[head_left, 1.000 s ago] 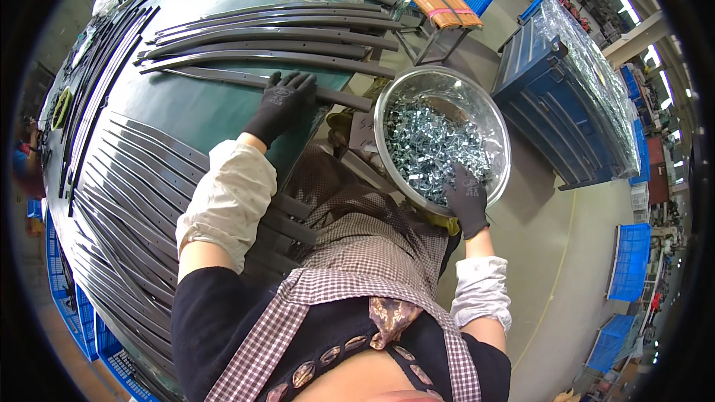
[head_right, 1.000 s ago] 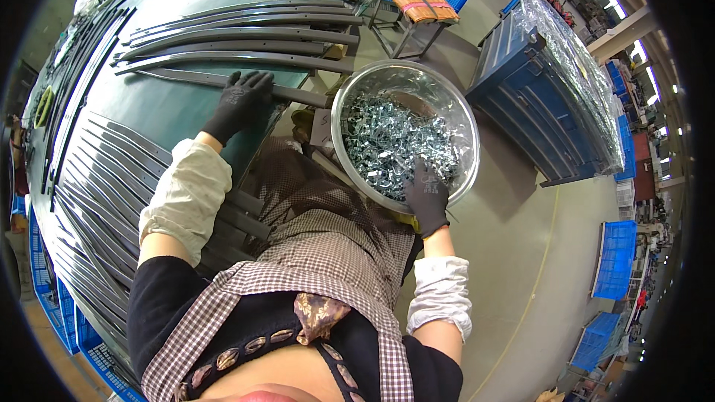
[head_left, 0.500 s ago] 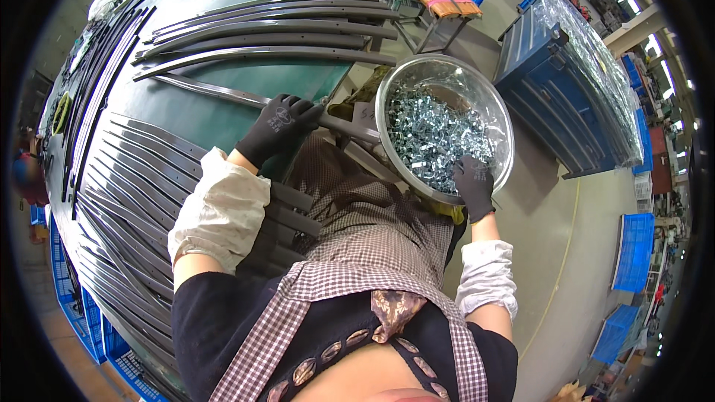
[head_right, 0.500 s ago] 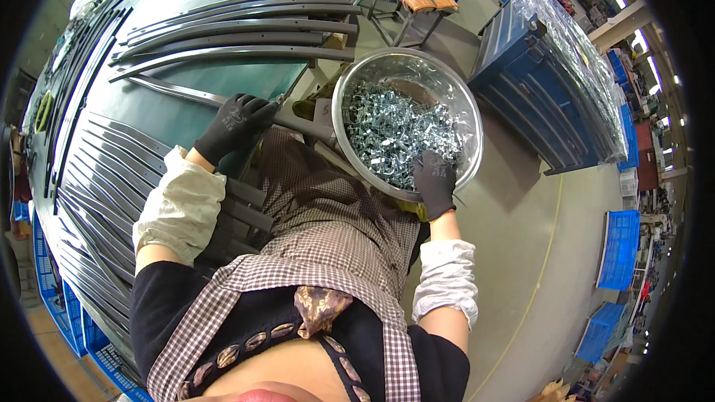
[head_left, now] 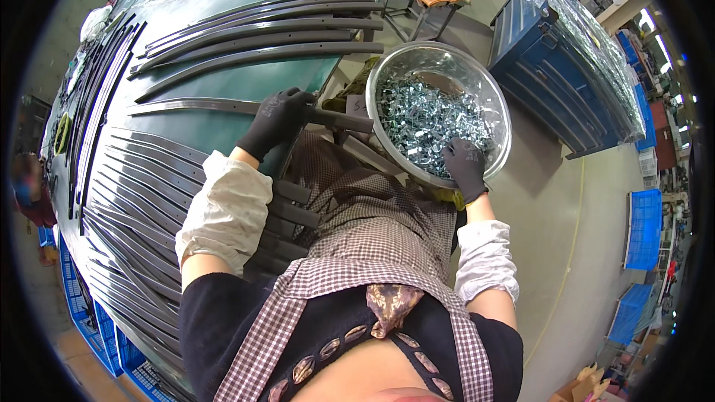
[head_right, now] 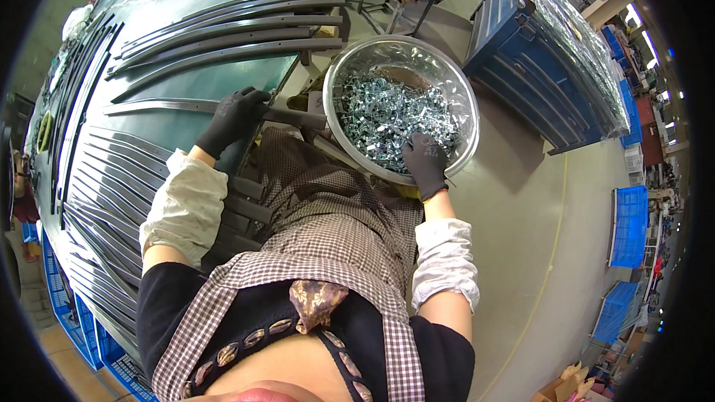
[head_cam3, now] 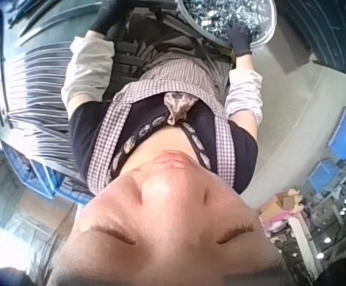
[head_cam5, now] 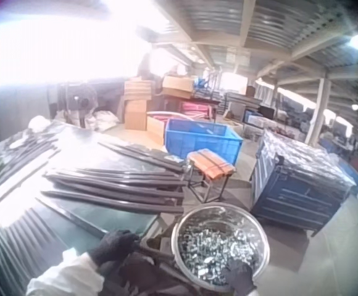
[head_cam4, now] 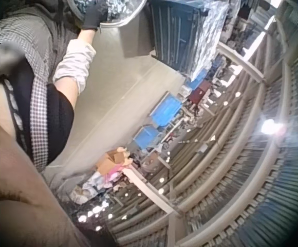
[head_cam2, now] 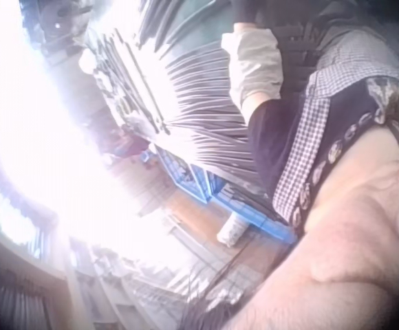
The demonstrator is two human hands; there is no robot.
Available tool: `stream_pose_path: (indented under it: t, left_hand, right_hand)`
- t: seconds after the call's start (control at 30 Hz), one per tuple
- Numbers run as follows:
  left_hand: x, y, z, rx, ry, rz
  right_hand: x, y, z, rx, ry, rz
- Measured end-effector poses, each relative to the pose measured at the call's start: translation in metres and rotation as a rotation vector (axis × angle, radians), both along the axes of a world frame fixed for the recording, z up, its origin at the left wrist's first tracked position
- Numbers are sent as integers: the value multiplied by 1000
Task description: The person repeatedly picks up long curved metal rods and small metallic fasteners from a bowl, then inserts the fasteners into holes along the rods. The person handles the rods one at a time, places them on a table, and continues the insertion process throughout the clip.
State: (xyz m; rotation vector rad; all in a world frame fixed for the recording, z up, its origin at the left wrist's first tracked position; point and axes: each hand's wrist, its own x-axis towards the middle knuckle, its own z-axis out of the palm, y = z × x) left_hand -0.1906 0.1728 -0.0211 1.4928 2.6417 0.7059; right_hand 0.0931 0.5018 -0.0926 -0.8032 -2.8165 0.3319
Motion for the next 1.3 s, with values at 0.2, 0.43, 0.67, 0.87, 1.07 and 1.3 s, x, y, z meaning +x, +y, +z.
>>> stream_pose_path:
  t: [0.2,0.43,0.67,0.87,1.07,1.3]
  left_hand:
    - [15,1,4,160,417,-220]
    - [15,8,-15,19,392,-185]
    - [10,3,-19,63,344,-213]
    - [11,2,-16,96,291,-231]
    - [14,3,-14,71,287,-216]
    - [14,0,-9,86,298,-212]
  right_hand:
    - [5,-4,21,-320,169,-55]
    - [9,2,-5,-111,123,-37]
    - [7,0,-18,-11,96,18]
    - [5,-13,15,-63,1,-55]
    - [14,1,19,-88,106,-78]
    - [23,-4,43,-493,261,-212]
